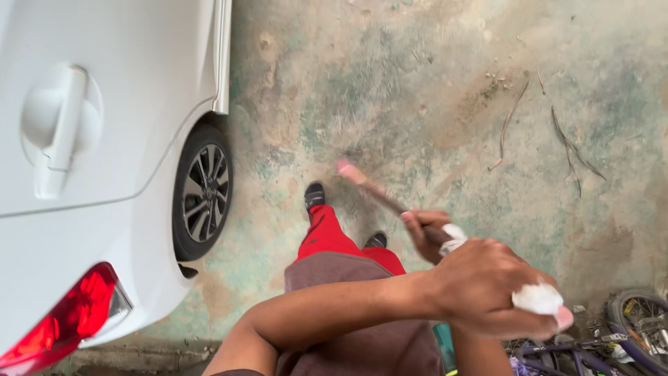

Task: The person sweeps a concrete floor area using a pink broom. They move debris, including twigs and dust, across the surface near a white car, a motorcycle, and stacked blue water jugs. The person navigates around obstacles and continues sweeping along a wall and a wooden fence before placing the broom against a door frame.

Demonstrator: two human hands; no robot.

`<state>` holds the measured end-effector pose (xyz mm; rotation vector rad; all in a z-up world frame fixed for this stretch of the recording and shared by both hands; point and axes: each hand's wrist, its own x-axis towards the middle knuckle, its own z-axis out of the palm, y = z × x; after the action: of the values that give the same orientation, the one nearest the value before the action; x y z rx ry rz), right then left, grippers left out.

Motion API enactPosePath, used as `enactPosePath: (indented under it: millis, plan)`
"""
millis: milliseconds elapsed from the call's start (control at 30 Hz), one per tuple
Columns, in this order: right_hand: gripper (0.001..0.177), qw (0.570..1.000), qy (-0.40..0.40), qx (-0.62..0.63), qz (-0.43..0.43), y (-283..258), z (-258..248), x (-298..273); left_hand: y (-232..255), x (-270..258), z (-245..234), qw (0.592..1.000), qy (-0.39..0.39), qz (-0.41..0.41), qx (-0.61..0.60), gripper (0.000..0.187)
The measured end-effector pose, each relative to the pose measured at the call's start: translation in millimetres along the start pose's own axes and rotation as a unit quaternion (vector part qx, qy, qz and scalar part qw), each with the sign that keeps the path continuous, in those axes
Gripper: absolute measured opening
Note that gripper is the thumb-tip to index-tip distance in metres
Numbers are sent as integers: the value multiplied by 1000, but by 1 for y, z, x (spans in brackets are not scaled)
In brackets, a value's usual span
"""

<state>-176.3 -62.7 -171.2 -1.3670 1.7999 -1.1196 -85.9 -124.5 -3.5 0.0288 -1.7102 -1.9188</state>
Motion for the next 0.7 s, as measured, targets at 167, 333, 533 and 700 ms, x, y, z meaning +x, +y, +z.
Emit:
enactPosePath:
  millis: [167,333,533,700]
  plan:
    - [35,996,-76,-13,38,23,51,29,-37,-44,-45,997,23,20,67,34]
    - [35,995,-34,-87,33,97,39,67,-157,-104,-81,987,-85,76,113,17]
    - [36,985,85,-151,-22,95,14,68,-195,-95,-95,955,-217,157,130,26]
    - [30,971,221,80,34,26,-38,31,-99,-5,-28,973,-180,142,18,23]
